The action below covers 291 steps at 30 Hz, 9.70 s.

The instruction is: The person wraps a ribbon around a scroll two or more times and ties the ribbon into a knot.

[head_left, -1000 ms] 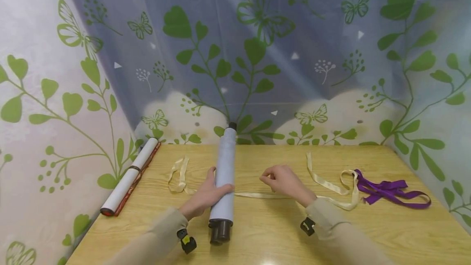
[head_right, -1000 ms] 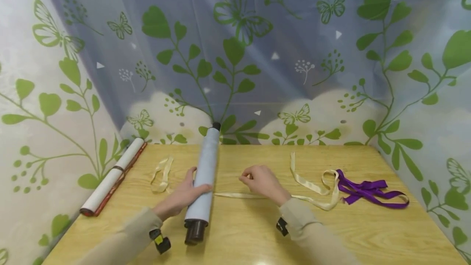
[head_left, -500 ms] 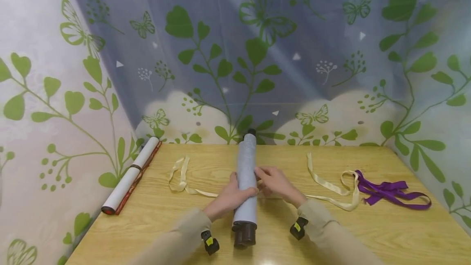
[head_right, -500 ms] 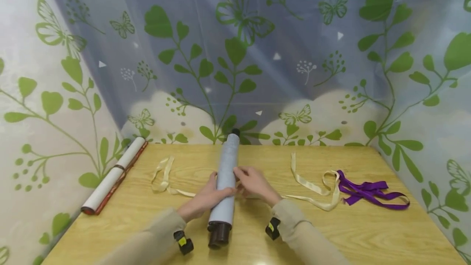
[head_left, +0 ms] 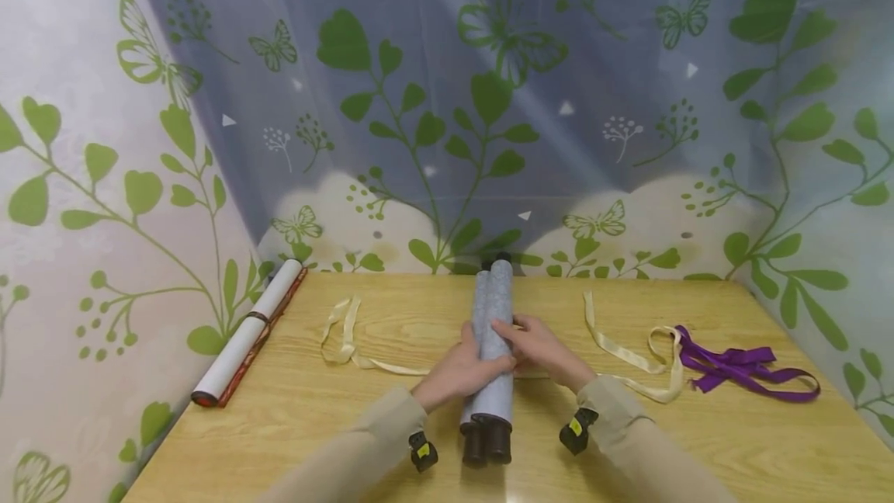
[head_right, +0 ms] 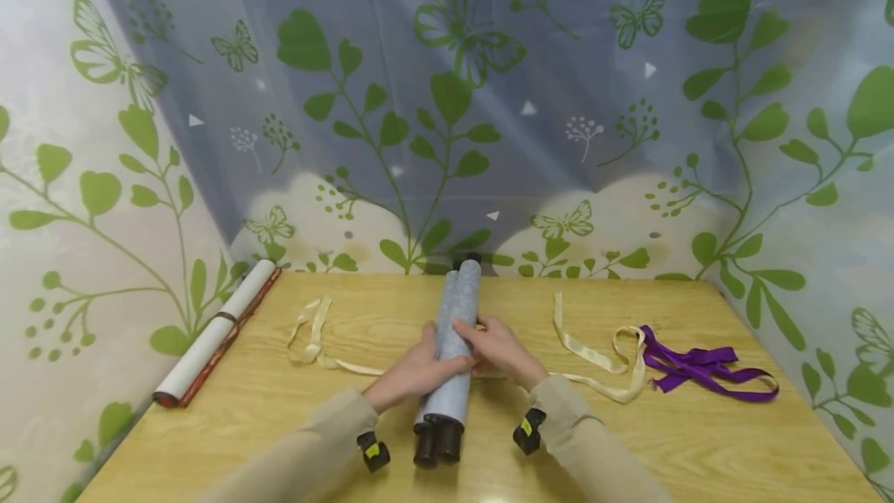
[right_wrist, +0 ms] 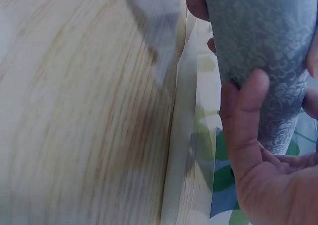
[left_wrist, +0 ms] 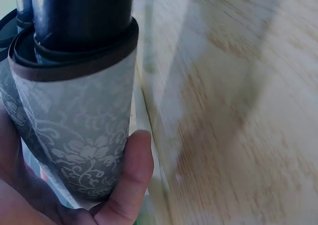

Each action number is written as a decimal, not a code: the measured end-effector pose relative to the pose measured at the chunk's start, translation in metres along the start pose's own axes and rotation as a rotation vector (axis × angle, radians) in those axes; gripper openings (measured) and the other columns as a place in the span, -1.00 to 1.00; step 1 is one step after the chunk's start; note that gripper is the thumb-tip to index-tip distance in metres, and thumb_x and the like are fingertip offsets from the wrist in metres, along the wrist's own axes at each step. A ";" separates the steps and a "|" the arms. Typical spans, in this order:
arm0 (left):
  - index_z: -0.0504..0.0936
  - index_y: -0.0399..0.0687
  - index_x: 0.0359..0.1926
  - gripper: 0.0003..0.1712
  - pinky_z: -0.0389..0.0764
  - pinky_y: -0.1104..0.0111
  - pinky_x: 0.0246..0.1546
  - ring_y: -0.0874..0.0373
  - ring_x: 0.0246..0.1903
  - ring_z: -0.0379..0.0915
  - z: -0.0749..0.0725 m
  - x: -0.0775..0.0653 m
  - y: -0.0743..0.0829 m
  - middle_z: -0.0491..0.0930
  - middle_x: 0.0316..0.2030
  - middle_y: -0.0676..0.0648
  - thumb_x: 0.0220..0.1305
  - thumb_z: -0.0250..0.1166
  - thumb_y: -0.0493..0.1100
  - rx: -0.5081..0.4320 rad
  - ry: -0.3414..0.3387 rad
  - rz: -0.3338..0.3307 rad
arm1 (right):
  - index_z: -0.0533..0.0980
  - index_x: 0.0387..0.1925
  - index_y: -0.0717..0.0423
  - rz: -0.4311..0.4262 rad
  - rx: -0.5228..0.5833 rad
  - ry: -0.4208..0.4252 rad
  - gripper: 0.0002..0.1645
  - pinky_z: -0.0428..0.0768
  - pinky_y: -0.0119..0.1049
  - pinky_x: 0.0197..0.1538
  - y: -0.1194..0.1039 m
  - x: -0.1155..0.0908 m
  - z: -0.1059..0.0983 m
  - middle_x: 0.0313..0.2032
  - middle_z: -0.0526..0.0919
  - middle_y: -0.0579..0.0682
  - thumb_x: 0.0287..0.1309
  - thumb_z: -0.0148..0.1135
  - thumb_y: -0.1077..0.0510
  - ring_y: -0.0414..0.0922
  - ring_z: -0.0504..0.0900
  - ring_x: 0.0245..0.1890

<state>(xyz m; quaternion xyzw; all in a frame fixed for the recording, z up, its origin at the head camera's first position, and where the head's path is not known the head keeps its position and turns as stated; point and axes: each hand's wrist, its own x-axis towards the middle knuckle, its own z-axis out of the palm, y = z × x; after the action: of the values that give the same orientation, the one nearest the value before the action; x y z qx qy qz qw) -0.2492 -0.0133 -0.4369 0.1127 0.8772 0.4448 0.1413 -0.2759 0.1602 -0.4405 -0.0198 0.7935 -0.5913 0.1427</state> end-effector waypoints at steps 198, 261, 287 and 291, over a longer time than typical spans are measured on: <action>0.53 -0.09 0.22 -0.51 0.44 0.46 -0.49 0.15 -0.31 0.50 -0.033 0.068 0.011 0.68 -0.12 -0.11 0.28 0.21 -0.41 0.187 0.366 0.627 | 0.47 -0.14 0.30 -0.392 -0.008 0.053 -0.63 0.58 0.03 -0.17 -0.042 0.027 -0.006 -0.30 0.56 0.10 0.52 -0.12 0.07 -0.08 0.53 -0.33; 0.68 -0.27 0.02 -0.70 0.58 0.32 -0.30 0.02 -0.24 0.61 -0.027 0.067 -0.004 0.70 -0.12 -0.24 0.41 0.14 -0.24 -0.033 0.285 0.307 | 0.52 -0.18 0.31 -0.287 0.379 0.180 -0.61 0.63 -0.25 -0.09 -0.037 0.032 -0.015 -0.34 0.67 -0.05 0.49 -0.03 0.03 -0.16 0.66 -0.28; 0.34 -0.08 0.31 -0.43 0.37 0.39 -0.50 0.24 -0.61 0.32 -0.090 0.063 -0.016 0.59 -0.45 -0.01 0.33 0.28 -0.21 -0.307 0.222 0.225 | 0.30 -0.19 0.02 -0.235 0.877 0.128 -0.68 0.32 -0.37 -0.35 -0.038 0.009 -0.099 -0.67 0.20 -0.16 0.51 -0.31 -0.08 -0.21 0.12 -0.60; 0.49 -0.09 0.23 -0.49 0.47 0.34 -0.37 0.17 -0.54 0.46 -0.107 0.060 -0.015 0.60 -0.48 -0.01 0.28 0.34 -0.15 0.125 0.174 0.356 | 0.28 -0.19 0.05 -0.288 0.825 0.140 -0.71 0.08 -0.32 -0.38 -0.039 0.003 -0.118 -0.67 0.12 -0.15 0.54 -0.31 -0.02 -0.17 -0.02 -0.56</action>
<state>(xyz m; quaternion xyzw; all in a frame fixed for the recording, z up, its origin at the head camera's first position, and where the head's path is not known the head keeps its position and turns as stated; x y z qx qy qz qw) -0.3438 -0.0824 -0.3972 0.2356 0.8783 0.4154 -0.0230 -0.3135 0.2577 -0.3737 -0.0313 0.4879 -0.8723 0.0006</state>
